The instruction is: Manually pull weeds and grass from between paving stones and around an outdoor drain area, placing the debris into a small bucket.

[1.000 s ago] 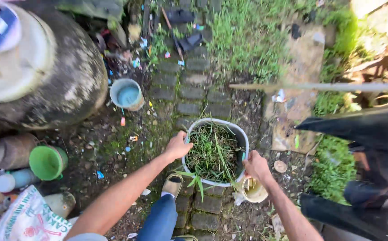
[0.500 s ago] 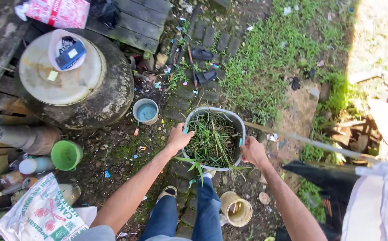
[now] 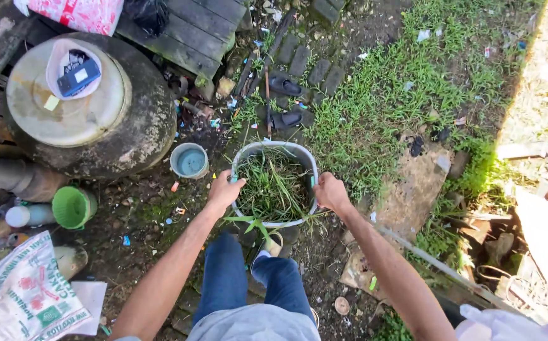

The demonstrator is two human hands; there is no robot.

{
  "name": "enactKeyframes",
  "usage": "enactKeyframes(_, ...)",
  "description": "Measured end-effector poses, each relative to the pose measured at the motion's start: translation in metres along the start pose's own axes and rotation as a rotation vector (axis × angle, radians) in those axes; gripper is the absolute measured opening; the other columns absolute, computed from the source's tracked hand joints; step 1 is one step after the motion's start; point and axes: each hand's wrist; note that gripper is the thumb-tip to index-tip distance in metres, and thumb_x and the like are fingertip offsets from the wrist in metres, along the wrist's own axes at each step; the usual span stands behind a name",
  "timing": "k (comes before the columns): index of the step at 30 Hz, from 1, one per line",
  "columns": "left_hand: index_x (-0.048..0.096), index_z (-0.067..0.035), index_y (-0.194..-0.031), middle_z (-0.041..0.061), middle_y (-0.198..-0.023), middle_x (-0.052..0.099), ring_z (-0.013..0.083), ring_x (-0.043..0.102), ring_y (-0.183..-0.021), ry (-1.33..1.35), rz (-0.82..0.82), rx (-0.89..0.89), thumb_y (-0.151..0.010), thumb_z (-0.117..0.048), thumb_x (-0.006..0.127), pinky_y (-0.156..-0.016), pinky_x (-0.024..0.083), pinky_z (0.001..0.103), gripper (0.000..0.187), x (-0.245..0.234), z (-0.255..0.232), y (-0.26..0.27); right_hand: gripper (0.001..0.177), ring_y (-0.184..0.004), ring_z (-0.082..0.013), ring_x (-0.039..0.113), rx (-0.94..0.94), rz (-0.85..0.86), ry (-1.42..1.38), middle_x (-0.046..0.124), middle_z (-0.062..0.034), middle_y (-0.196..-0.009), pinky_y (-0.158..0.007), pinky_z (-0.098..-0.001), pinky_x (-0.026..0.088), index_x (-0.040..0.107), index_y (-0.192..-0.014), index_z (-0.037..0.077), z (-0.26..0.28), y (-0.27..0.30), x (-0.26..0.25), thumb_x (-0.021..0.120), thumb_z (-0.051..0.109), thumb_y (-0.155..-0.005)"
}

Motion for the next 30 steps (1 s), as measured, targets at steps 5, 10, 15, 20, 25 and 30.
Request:
enactKeyframes(5, 0.056, -0.008, -0.143, 0.013, -0.115, 0.074, 0.0262, 0.069, -0.106, 0.021, 0.042, -0.064, -0.088, -0.035, 0.074, -0.094, 0.051, 0.04, 0.064, 0.006, -0.058, -0.038, 0.03, -0.068, -0.0282, 0.076, 0.015, 0.0, 0.127, 0.076, -0.0189, -0.082, -0.066, -0.04, 0.063, 0.062, -0.116, 0.0, 0.012, -0.067, -0.039, 0.063, 0.021, -0.095)
enactKeyframes(10, 0.055, -0.009, -0.144, 0.011, -0.118, 0.071, 0.0235, 0.068, -0.108, 0.072, 0.055, -0.049, -0.086, -0.033, 0.075, -0.095, 0.051, 0.038, 0.066, 0.02, -0.109, -0.114, 0.033, -0.075, -0.0302, 0.076, -0.038, -0.079, 0.201, 0.077, -0.0192, -0.087, -0.073, -0.0403, 0.061, 0.066, -0.117, 0.002, -0.003, -0.165, -0.06, 0.068, 0.025, -0.093)
enactKeyframes(15, 0.053, -0.012, -0.147, 0.015, -0.118, 0.074, 0.0281, 0.072, -0.111, 0.075, 0.139, -0.049, -0.084, -0.037, 0.074, -0.101, 0.053, 0.041, 0.072, 0.053, -0.152, -0.231, 0.037, -0.075, -0.032, 0.077, 0.161, -0.028, 0.163, 0.076, -0.0201, -0.094, -0.069, -0.0443, 0.064, 0.059, -0.126, 0.001, 0.029, -0.246, -0.098, 0.061, 0.024, -0.097)
enactKeyframes(20, 0.049, -0.017, -0.149, 0.02, -0.135, 0.055, 0.0345, 0.054, -0.128, -0.045, 0.116, 0.047, -0.083, -0.039, 0.077, -0.108, 0.043, 0.045, 0.075, 0.1, -0.183, -0.334, 0.038, -0.073, -0.0258, 0.076, 0.257, -0.054, 0.102, 0.078, -0.0189, -0.094, -0.07, -0.0391, 0.063, 0.062, -0.129, 0.002, -0.003, -0.328, -0.099, 0.06, 0.027, -0.1)
enactKeyframes(25, 0.048, -0.016, -0.149, 0.021, -0.138, 0.052, 0.0353, 0.052, -0.13, -0.024, 0.139, 0.083, -0.08, -0.039, 0.079, -0.109, 0.042, 0.044, 0.079, 0.146, -0.222, -0.412, 0.045, -0.074, -0.0215, 0.075, 0.385, -0.081, -0.054, 0.077, -0.0169, -0.097, -0.069, -0.035, 0.063, 0.059, -0.134, 0.001, -0.007, -0.392, -0.123, 0.064, 0.028, -0.098)
enactKeyframes(30, 0.049, -0.018, -0.151, 0.021, -0.14, 0.053, 0.035, 0.052, -0.133, -0.088, 0.212, 0.036, -0.079, -0.039, 0.079, -0.112, 0.041, 0.042, 0.081, 0.194, -0.253, -0.475, 0.047, -0.081, -0.0232, 0.073, 0.461, -0.087, -0.145, 0.076, -0.0147, -0.109, -0.076, -0.0392, 0.06, 0.061, -0.136, 0.004, -0.026, -0.47, -0.151, 0.066, 0.031, -0.098)
Point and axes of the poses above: each hand's wrist, its own y-axis away from the middle knuckle, its own x-axis out of the palm, z = x × y
